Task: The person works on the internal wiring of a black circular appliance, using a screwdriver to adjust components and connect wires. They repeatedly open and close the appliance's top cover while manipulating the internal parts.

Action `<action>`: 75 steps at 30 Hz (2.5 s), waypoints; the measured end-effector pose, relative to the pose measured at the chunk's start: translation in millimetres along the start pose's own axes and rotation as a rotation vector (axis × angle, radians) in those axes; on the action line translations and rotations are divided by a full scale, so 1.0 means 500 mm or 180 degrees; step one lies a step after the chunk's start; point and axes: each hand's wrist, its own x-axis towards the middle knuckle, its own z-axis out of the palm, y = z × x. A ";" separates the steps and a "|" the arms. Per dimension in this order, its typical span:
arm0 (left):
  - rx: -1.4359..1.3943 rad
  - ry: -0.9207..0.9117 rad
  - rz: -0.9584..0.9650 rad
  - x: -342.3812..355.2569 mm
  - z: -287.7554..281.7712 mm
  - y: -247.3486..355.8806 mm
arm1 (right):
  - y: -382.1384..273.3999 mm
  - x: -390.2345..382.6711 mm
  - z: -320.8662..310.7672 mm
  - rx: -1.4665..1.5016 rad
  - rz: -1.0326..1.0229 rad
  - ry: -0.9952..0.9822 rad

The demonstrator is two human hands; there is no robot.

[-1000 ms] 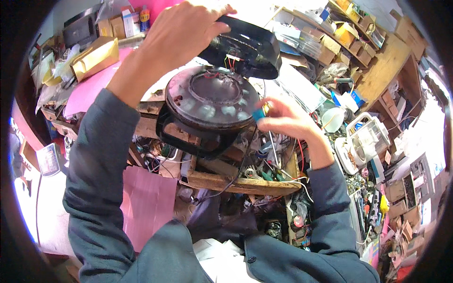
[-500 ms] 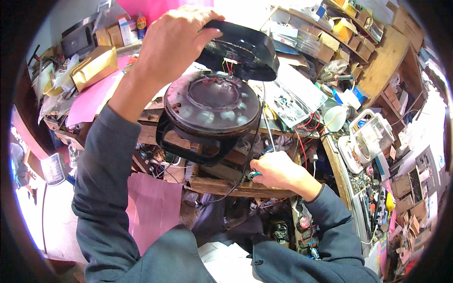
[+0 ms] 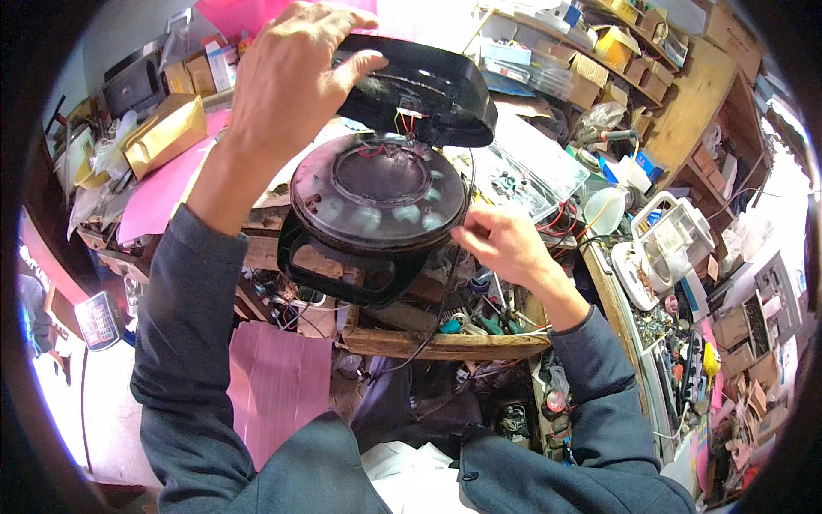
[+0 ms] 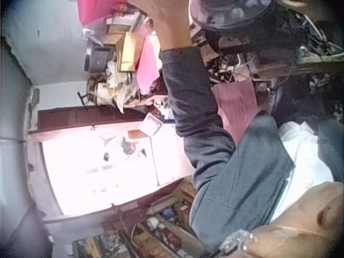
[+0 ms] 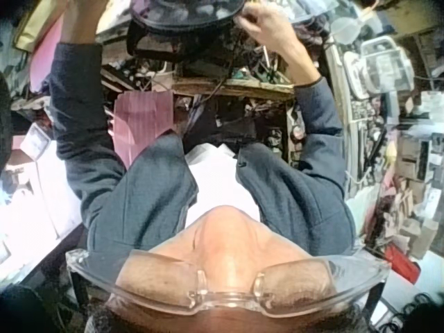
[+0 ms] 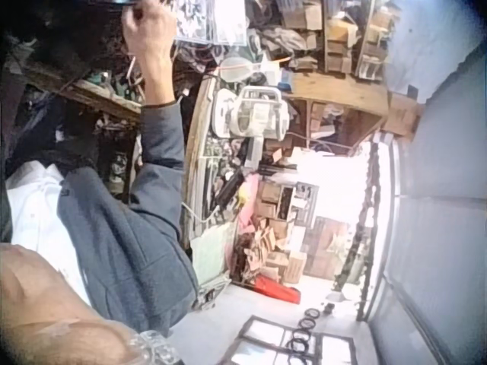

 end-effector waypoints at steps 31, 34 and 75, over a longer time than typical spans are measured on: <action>0.0046 -0.0101 0.0253 -0.012 -0.012 -0.008 | 0.124 0.307 0.132 -0.0160 -0.0108 0.0436; -0.0022 -0.0171 0.0162 -0.012 -0.014 -0.005 | 0.119 0.317 0.133 -0.0117 -0.0023 0.0298; 0.0052 -0.0320 0.0097 -0.011 -0.021 0.012 | 0.068 0.284 0.138 -0.0306 -0.0170 0.1829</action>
